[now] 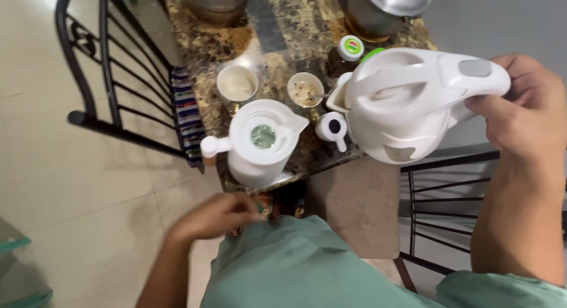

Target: Preparing coffee by mixing ingredients and pouring hot water from a kettle into mugs and a thermos.

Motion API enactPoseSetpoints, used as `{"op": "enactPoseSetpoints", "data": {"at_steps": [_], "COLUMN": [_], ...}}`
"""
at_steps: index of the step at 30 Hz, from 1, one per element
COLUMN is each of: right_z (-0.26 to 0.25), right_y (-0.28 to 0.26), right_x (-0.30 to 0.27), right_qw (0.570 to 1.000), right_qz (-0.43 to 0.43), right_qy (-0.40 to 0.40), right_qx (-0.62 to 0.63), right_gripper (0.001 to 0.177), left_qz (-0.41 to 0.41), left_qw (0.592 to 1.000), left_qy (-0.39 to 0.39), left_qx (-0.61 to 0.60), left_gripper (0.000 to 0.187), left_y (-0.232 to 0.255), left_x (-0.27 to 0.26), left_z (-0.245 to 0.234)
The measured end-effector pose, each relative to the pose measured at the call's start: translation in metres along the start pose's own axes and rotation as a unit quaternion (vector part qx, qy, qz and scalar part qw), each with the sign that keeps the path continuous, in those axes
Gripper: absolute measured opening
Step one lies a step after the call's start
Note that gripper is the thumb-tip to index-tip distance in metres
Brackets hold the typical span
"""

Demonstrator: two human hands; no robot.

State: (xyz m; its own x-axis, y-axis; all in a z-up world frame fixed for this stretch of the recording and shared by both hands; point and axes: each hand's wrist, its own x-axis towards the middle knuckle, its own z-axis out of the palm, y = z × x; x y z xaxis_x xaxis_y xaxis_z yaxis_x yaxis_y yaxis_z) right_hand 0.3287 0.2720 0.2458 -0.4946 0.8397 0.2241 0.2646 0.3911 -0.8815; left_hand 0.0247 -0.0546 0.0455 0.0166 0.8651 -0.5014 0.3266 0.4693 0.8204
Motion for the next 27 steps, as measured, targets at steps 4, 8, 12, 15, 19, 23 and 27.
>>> {"op": "enactPoseSetpoints", "data": {"at_steps": [4,8,12,15,19,23,27], "right_z": [0.03,0.047,0.073,0.087,0.087,0.093,0.098], "right_y": [-0.032,-0.05,-0.089,-0.112,-0.114,-0.126,-0.134], "right_x": [-0.007,-0.011,-0.016,-0.015,-0.013,-0.013,-0.012], "right_qw": [0.998,0.986,0.948,0.914,0.894,0.888,0.874], "right_qz": [-0.027,-0.068,-0.13,-0.199,-0.235,-0.237,-0.263], "right_qy": [-0.054,-0.105,-0.12,-0.121,-0.131,-0.15,-0.158], "right_qx": [-0.023,-0.113,-0.265,-0.332,-0.358,-0.365,-0.377], "right_gripper": [0.023,0.024,0.028,0.036,0.04,0.042,0.043], "left_qz": [-0.021,0.099,0.207,0.2,0.186,0.2,0.183], "left_qw": [0.989,0.918,0.892,0.884,0.889,0.885,0.891], "left_qy": [0.145,0.383,0.402,0.423,0.419,0.419,0.413], "left_qx": [-0.009,-0.011,-0.002,-0.024,-0.024,-0.028,-0.042], "left_gripper": [0.031,0.059,0.045,0.039,0.037,0.037,0.04], "left_y": [-0.049,-0.003,0.016,0.019,0.02,0.01,0.005], "left_x": [-0.027,-0.042,-0.032,-0.027,-0.03,-0.03,-0.032], "left_z": [-0.035,-0.048,-0.043,-0.039,-0.041,-0.041,-0.038]}}
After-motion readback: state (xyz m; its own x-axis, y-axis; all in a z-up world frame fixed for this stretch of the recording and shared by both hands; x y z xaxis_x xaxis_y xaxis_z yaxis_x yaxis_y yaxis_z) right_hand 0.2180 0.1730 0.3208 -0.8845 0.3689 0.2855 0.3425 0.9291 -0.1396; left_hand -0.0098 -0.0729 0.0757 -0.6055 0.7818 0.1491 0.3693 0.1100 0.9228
